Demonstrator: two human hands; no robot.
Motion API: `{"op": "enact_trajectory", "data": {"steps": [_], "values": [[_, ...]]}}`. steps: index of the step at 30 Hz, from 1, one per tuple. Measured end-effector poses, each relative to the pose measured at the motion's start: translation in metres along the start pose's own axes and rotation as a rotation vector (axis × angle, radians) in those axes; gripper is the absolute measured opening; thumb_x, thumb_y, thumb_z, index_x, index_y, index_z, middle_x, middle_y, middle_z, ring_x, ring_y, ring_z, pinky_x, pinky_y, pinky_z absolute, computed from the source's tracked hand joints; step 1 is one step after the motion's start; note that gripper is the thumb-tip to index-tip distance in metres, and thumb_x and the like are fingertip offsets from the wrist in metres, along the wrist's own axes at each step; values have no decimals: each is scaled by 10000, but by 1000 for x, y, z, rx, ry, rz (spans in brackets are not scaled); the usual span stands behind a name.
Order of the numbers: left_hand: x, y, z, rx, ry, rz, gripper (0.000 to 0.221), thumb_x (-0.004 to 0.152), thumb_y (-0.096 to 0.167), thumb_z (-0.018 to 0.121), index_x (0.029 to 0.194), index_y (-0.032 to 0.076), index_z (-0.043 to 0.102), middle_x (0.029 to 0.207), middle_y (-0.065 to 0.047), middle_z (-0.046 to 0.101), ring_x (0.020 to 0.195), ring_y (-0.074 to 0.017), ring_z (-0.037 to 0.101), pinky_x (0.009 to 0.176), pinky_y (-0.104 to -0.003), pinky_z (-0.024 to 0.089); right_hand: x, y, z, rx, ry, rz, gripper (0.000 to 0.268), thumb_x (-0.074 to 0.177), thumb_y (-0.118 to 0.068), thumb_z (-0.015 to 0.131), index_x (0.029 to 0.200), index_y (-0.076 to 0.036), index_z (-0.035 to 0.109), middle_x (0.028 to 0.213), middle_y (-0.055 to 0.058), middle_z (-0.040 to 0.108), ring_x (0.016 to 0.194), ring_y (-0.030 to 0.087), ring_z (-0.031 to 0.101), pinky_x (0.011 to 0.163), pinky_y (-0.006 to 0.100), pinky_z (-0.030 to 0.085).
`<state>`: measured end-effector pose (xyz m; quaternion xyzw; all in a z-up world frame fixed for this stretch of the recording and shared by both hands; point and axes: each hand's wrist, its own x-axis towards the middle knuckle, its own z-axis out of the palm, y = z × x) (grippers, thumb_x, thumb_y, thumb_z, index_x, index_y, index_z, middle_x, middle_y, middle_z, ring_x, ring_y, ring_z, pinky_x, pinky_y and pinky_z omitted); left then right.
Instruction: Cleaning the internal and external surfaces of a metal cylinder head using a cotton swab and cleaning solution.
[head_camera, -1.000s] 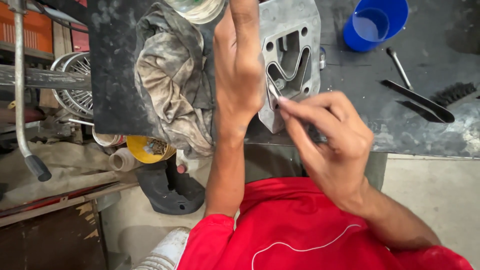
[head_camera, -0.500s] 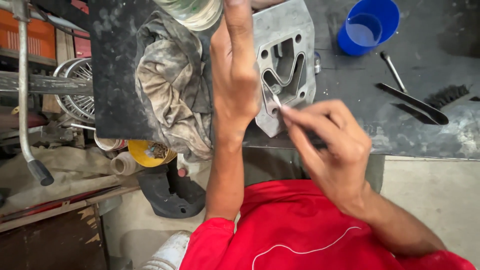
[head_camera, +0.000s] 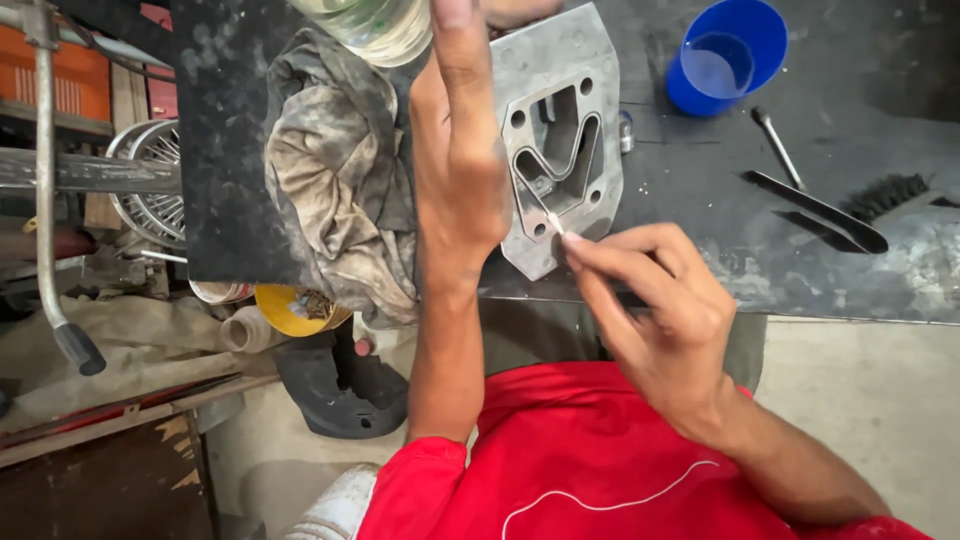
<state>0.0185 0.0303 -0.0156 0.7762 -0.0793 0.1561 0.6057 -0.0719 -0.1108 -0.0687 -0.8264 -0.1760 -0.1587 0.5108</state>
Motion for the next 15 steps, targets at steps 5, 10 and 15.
{"op": "enact_trajectory", "data": {"steps": [5, 10, 15], "values": [[-1, 4, 4, 18, -19, 13, 665, 1086, 504, 168, 1150, 41, 642, 1168, -115, 713, 1191, -284, 706, 1103, -358, 496, 23, -5, -2, 4, 13, -66, 207, 1007, 117, 744, 1194, 30, 728, 934, 131, 668, 854, 231, 622, 798, 316, 526], [-1, 6, 5, 46, 3, -16, 706, 1063, 525, 159, 1103, 29, 660, 1121, -109, 719, 1130, -272, 709, 1065, -356, 496, 22, -6, -4, 1, -13, -53, 204, 1004, 98, 746, 1196, 31, 727, 949, 149, 669, 863, 236, 631, 814, 319, 531], [0, 3, 3, 21, -3, -8, 686, 1070, 519, 170, 1107, 32, 653, 1117, -106, 714, 1131, -267, 710, 1058, -357, 509, 14, -3, -3, -9, -19, -39, 203, 981, 108, 759, 1171, 40, 734, 934, 144, 676, 853, 222, 637, 789, 305, 536]]}}
